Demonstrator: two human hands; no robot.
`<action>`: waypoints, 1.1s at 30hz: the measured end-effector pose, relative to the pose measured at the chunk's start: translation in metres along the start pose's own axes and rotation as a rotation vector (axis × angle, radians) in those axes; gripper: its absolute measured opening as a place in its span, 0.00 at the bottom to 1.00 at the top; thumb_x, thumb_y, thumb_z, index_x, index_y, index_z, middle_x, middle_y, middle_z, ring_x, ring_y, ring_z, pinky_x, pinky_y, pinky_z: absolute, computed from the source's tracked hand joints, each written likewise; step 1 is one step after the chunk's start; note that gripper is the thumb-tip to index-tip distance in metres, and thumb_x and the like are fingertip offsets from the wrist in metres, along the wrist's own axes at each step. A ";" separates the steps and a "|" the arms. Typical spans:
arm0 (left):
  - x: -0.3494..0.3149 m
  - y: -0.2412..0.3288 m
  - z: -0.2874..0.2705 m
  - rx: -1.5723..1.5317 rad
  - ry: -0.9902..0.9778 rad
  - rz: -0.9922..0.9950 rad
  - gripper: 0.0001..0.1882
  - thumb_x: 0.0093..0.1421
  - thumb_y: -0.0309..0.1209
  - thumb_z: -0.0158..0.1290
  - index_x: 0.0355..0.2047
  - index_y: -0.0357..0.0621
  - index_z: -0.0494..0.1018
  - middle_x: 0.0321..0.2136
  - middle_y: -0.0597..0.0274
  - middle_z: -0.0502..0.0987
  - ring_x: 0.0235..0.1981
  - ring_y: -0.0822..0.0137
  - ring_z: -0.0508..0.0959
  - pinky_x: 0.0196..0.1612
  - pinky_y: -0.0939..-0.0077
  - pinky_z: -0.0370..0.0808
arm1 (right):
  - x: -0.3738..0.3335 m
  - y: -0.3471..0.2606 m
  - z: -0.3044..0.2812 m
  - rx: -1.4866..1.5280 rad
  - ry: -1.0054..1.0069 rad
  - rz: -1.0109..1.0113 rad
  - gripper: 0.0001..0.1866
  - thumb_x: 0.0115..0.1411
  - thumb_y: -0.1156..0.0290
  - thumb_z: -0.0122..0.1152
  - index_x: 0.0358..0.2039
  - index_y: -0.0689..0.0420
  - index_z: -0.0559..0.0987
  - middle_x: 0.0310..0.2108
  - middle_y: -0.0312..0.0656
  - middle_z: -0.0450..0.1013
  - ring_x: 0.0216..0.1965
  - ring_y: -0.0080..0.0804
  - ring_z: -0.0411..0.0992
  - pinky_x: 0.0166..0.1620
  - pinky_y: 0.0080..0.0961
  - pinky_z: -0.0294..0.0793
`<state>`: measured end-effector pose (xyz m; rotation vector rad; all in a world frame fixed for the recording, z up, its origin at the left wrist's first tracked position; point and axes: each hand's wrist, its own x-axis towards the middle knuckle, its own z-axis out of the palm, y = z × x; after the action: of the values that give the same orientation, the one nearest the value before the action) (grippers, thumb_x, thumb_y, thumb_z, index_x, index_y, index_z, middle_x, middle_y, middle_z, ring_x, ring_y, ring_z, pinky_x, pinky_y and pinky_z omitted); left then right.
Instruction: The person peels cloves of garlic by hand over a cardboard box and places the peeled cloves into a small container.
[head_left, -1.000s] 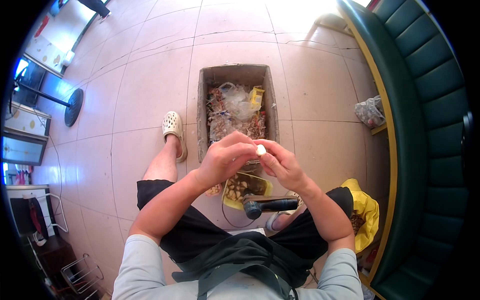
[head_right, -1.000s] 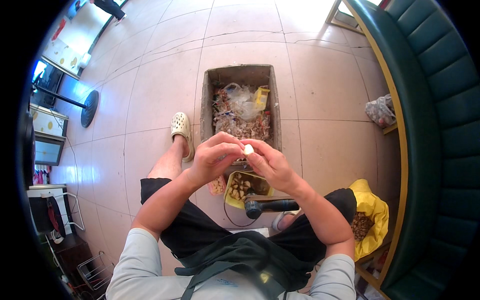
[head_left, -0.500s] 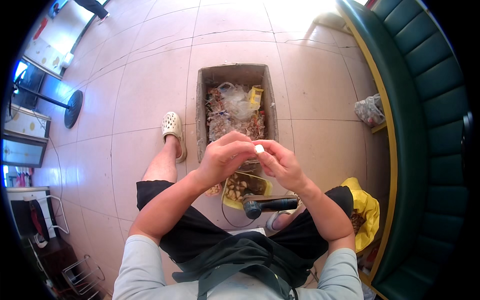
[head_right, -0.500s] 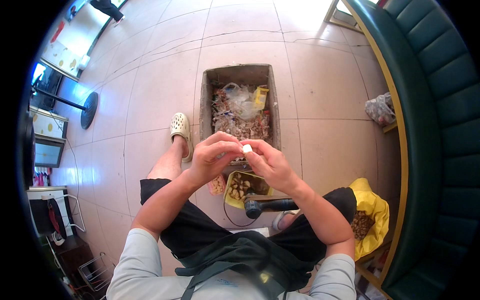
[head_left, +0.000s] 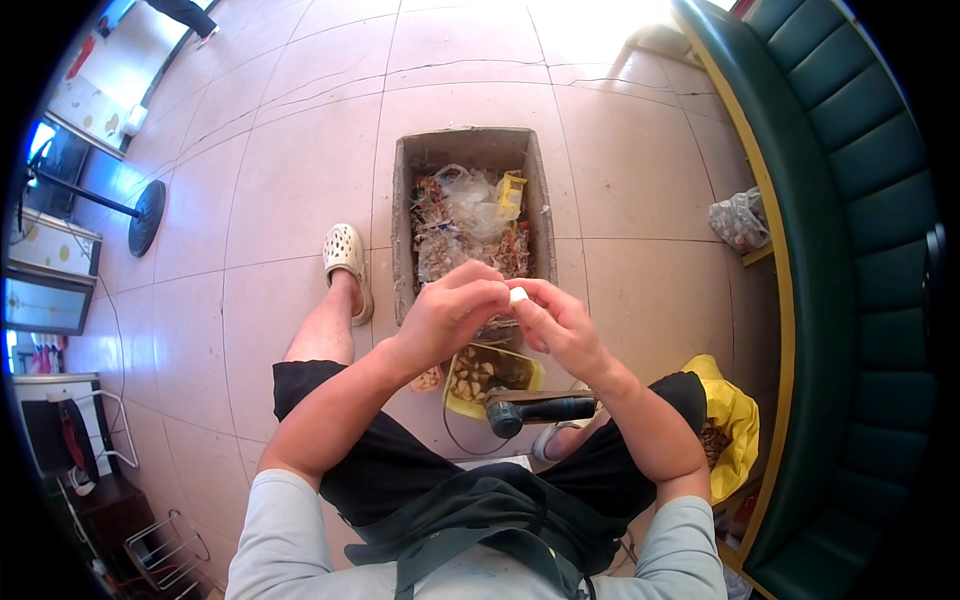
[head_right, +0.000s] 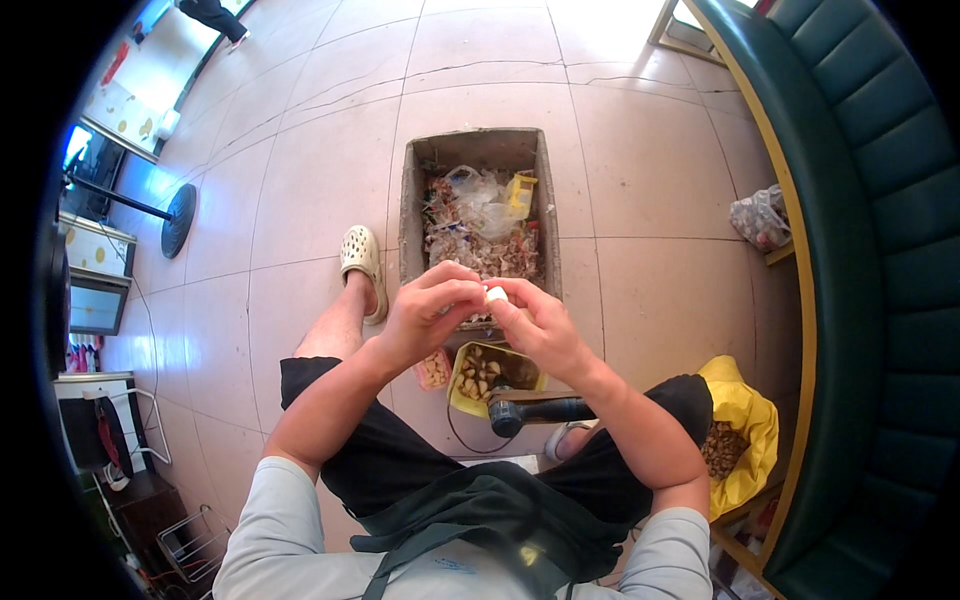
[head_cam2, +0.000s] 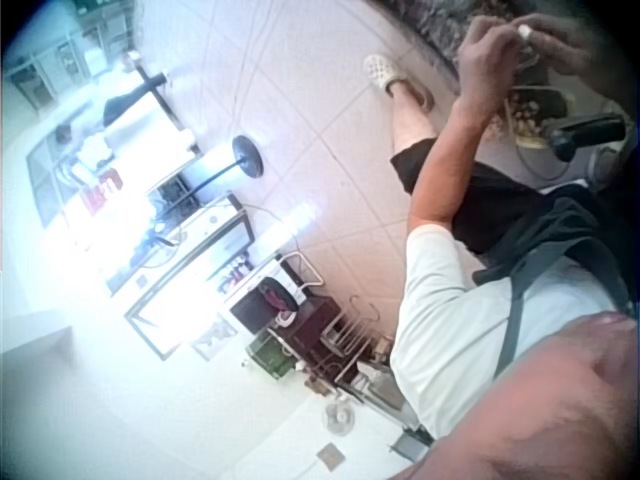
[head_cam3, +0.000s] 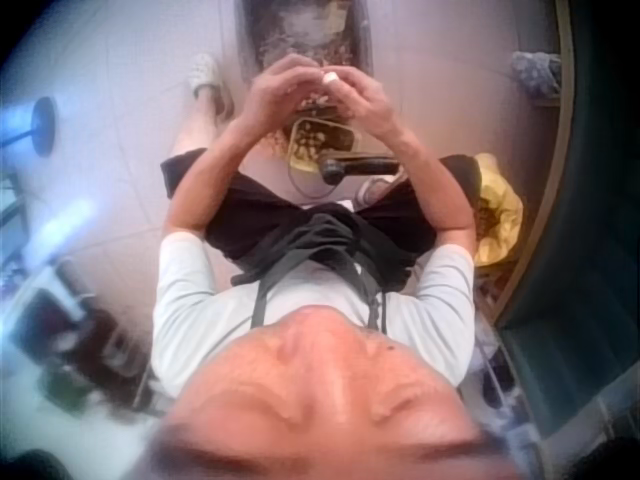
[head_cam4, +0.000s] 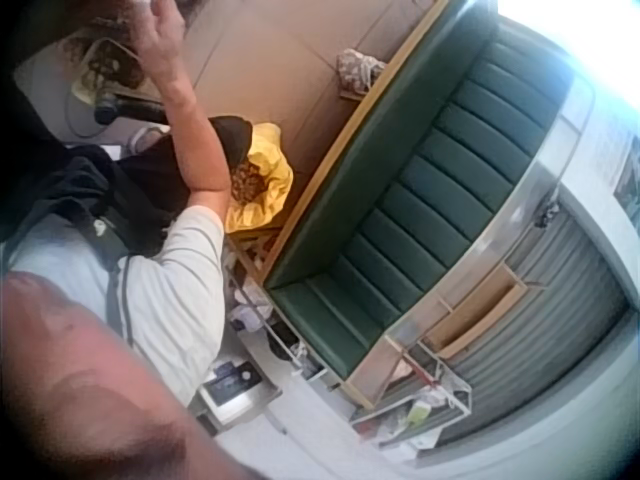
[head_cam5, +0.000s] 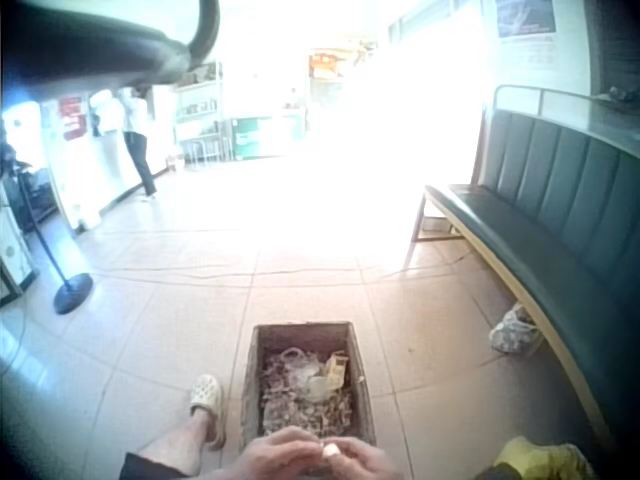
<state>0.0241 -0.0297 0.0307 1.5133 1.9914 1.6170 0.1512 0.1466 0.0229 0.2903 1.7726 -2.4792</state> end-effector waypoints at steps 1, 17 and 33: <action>0.000 0.000 0.000 0.005 -0.005 -0.010 0.08 0.61 0.20 0.61 0.40 0.41 0.79 0.38 0.57 0.78 0.37 0.56 0.81 0.39 0.68 0.79 | 0.001 0.001 -0.002 -0.001 -0.005 0.001 0.17 0.75 0.66 0.56 0.58 0.62 0.74 0.35 0.30 0.72 0.26 0.09 0.63 0.26 0.11 0.61; 0.000 -0.001 0.005 0.025 -0.033 0.004 0.10 0.59 0.16 0.63 0.38 0.41 0.75 0.42 0.55 0.78 0.41 0.58 0.82 0.42 0.69 0.81 | 0.005 -0.007 -0.007 0.451 0.102 0.295 0.12 0.73 0.64 0.55 0.47 0.60 0.75 0.31 0.34 0.69 0.21 0.14 0.58 0.23 0.12 0.55; 0.002 -0.005 -0.002 -0.050 -0.017 -0.069 0.11 0.59 0.14 0.61 0.42 0.39 0.80 0.40 0.59 0.78 0.37 0.70 0.80 0.37 0.78 0.79 | 0.006 -0.006 -0.011 0.496 -0.015 0.275 0.17 0.74 0.66 0.48 0.53 0.65 0.76 0.32 0.35 0.70 0.22 0.15 0.59 0.25 0.14 0.58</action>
<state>0.0191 -0.0285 0.0285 1.4197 1.9572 1.6092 0.1457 0.1590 0.0244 0.5034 1.0009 -2.6559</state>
